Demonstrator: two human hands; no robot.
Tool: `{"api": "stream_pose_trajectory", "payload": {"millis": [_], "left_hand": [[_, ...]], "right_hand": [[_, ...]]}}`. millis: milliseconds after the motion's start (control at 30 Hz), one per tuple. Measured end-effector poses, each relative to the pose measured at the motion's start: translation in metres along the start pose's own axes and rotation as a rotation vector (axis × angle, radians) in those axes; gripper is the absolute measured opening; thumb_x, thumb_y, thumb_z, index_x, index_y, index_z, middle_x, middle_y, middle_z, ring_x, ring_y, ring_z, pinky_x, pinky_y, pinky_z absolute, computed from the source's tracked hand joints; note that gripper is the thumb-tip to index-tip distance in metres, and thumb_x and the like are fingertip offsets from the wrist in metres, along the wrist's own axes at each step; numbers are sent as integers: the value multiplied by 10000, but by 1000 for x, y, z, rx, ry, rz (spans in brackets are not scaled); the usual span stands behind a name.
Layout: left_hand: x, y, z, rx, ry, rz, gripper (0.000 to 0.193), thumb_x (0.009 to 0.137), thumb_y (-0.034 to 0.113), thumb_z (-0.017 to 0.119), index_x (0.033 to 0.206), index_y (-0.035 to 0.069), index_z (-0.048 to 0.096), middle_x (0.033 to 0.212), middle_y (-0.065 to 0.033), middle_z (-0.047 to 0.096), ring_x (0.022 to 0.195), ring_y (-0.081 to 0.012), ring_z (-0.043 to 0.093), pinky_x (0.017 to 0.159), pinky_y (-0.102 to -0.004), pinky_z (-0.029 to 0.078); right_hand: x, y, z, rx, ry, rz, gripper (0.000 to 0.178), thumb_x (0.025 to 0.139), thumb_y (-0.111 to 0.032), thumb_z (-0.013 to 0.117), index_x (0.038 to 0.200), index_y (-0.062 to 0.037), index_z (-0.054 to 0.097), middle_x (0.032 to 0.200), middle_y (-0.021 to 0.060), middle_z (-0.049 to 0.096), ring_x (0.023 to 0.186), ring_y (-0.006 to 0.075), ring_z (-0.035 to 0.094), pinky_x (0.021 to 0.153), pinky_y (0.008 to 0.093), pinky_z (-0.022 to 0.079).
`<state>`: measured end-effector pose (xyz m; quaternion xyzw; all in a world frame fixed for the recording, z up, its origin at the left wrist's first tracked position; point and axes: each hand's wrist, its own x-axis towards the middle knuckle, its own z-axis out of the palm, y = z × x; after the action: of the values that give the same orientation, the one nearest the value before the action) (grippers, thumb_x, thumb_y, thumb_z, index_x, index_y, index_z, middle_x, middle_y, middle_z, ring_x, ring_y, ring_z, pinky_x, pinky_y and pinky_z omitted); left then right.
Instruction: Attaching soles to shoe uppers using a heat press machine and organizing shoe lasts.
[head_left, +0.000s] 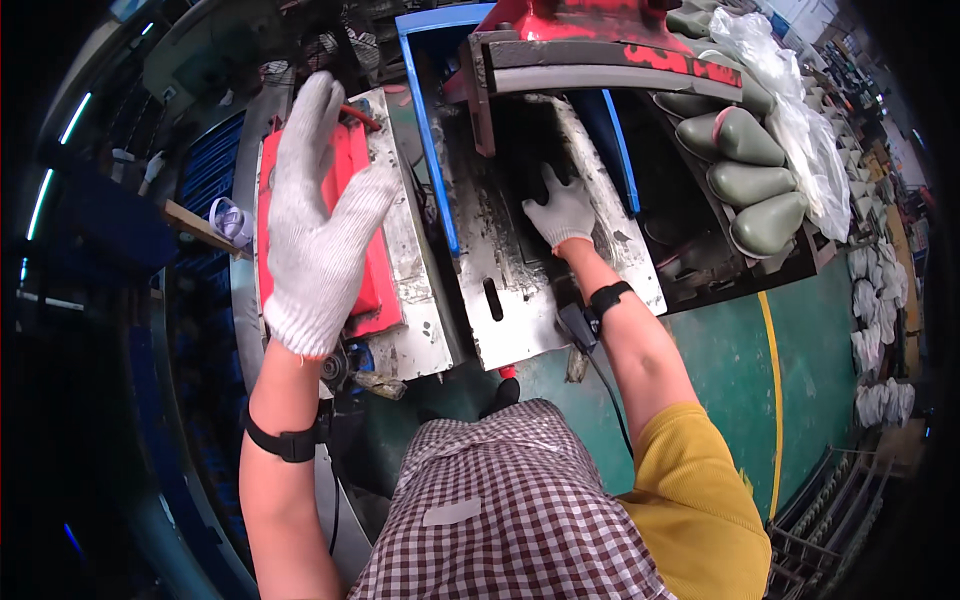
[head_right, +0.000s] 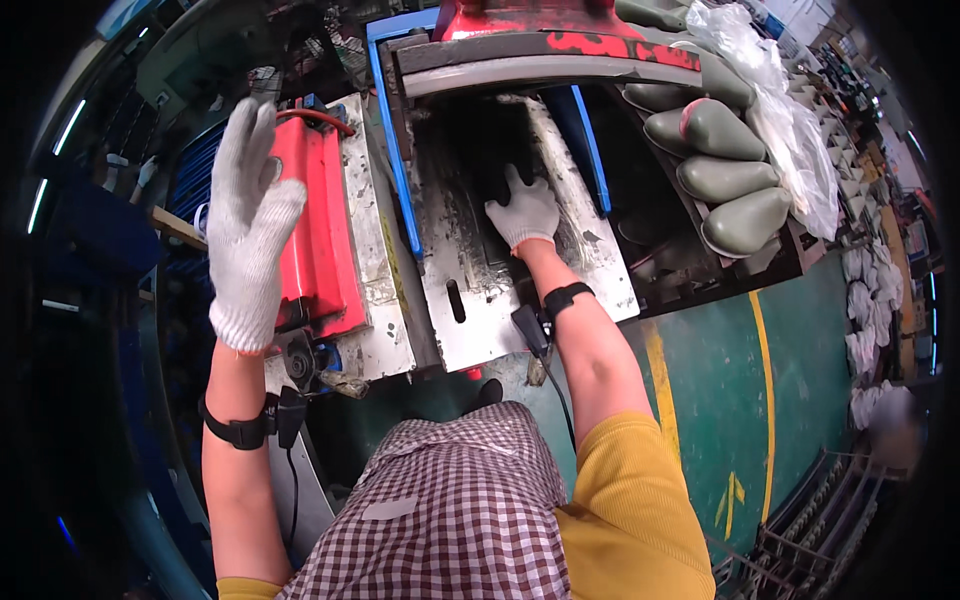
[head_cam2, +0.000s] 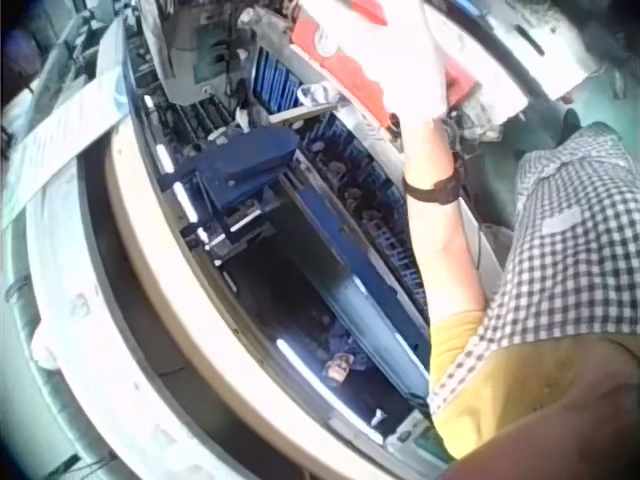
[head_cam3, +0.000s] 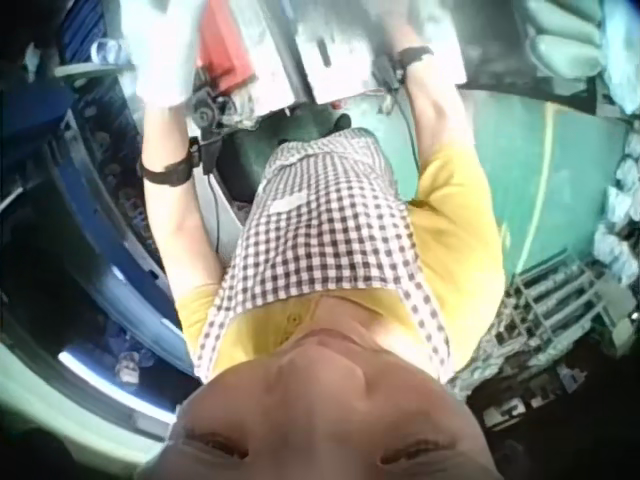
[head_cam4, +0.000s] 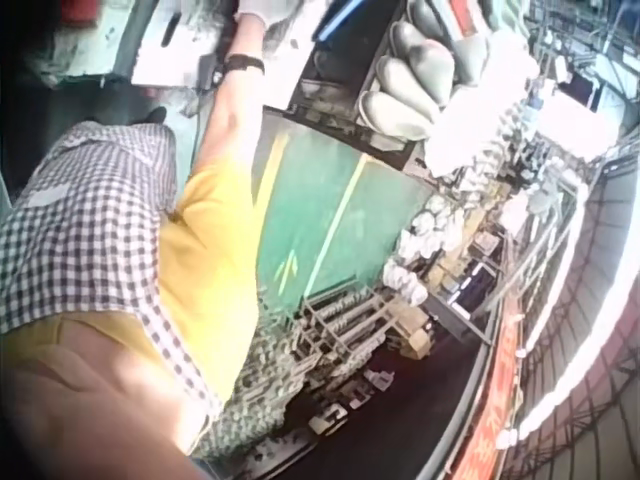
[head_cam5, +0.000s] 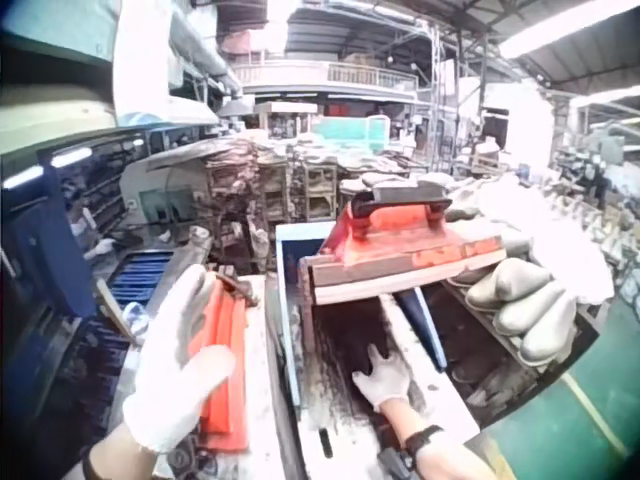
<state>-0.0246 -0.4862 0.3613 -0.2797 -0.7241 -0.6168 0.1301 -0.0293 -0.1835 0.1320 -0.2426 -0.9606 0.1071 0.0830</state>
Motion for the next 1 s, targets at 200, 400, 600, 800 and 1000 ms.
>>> {"api": "stream_pose_trajectory", "payload": {"millis": [200, 400, 600, 800, 1000], "left_hand": [[81, 1, 46, 151, -73, 281, 617, 997, 351, 619, 1491, 9, 479, 1471, -219, 553, 1401, -322, 510, 1157, -388, 388], [181, 23, 83, 238, -594, 189, 631, 974, 342, 618, 1513, 54, 460, 1439, -223, 559, 1263, -292, 569, 1085, -363, 432], [181, 13, 101, 136, -517, 311, 484, 964, 301, 609, 1351, 15, 560, 1226, -222, 651, 1136, -301, 632, 1009, -374, 474], [115, -15, 105, 355, -312, 490, 303, 973, 254, 633, 1155, 11, 628, 1070, -208, 662, 1018, -401, 639, 913, -441, 499], [-10, -54, 126, 433, -327, 531, 369, 842, 100, 714, 1190, 67, 598, 1173, -177, 627, 1233, -436, 570, 1102, -557, 384]], "right_hand": [[-4, -1, 6, 10, -10, -37, 783, 783, -488, 727, 1507, -283, 513, 1285, 274, 585, 1149, 435, 637, 934, 497, 558], [-12, -22, 0, 28, -19, -40, 800, 772, -494, 731, 1509, -273, 510, 1256, 266, 591, 1102, 422, 655, 900, 491, 569], [-7, 17, 4, 168, -75, -55, 791, 893, -544, 651, 1560, -170, 450, 1457, 294, 521, 1319, 446, 539, 1104, 484, 447], [-131, 70, -48, 808, 315, 189, 340, 1002, -248, 602, 1183, 36, 646, 1205, 221, 670, 1166, 330, 629, 1035, 399, 476], [-277, 86, -5, 1072, -114, 646, 229, 1000, -261, 670, 1061, -42, 642, 885, 56, 665, 824, 151, 626, 770, 318, 524]]}}
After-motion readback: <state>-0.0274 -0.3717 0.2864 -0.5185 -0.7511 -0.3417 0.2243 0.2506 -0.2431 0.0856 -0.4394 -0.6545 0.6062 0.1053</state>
